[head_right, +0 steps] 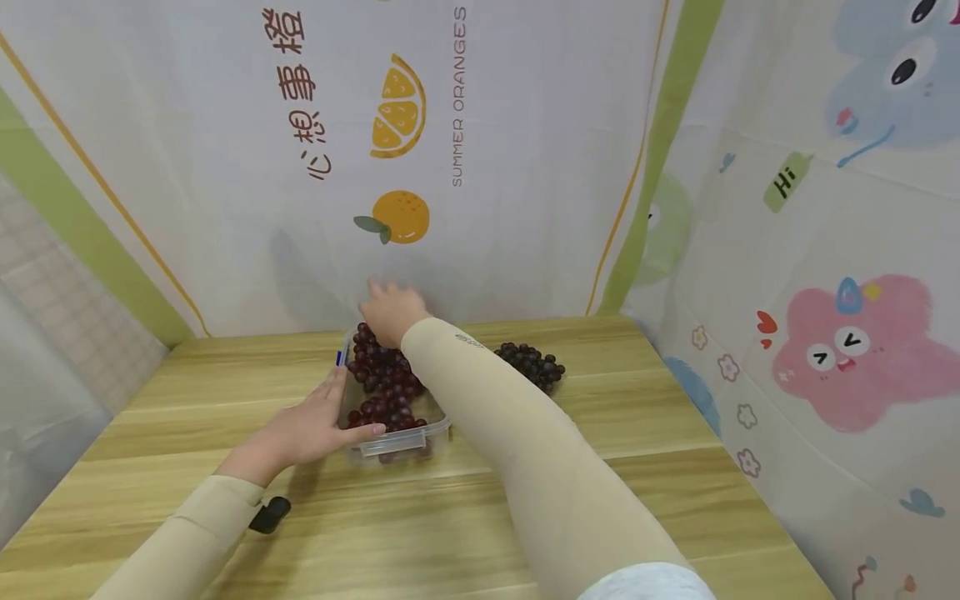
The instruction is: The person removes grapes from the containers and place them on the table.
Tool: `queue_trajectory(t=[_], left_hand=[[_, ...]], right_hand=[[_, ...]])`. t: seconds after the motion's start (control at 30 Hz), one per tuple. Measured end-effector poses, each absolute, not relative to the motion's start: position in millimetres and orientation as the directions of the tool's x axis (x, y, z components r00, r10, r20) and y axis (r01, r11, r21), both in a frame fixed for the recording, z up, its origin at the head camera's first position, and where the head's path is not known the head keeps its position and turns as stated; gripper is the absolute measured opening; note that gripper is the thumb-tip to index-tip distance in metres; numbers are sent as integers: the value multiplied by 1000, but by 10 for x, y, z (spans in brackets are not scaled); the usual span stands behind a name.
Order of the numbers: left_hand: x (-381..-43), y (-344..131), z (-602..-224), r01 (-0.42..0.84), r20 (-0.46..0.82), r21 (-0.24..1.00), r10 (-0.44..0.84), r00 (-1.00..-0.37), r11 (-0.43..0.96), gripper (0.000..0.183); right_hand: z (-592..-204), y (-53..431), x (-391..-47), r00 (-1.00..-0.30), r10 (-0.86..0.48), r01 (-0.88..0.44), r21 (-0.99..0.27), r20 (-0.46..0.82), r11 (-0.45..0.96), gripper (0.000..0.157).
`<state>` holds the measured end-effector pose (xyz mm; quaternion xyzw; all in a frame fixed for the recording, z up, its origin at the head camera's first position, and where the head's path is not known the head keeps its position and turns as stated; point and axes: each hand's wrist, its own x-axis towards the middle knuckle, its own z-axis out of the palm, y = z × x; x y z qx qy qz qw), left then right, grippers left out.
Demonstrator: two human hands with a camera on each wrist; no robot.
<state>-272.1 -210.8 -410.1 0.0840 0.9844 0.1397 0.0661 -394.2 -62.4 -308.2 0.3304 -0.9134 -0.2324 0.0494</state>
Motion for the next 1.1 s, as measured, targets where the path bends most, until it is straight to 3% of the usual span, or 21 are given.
queue_trajectory(t=[0.43, 0.73, 1.1], left_hand=[[-2707, -2126, -4072, 161, -103, 312, 202, -974, 936, 134], [-2705, -2115, -4081, 155, -118, 348, 207, -971, 925, 130], [-2708, -2103, -4073, 165, -114, 351, 217, -969, 922, 129]], right_hand=[[-3434, -721, -3868, -798, -575, -600, 334, -181, 727, 67], [-3535, -687, -3869, -786, -603, -610, 321, -133, 724, 65], [-3534, -653, -3883, -764, -625, -645, 155, -161, 748, 60]])
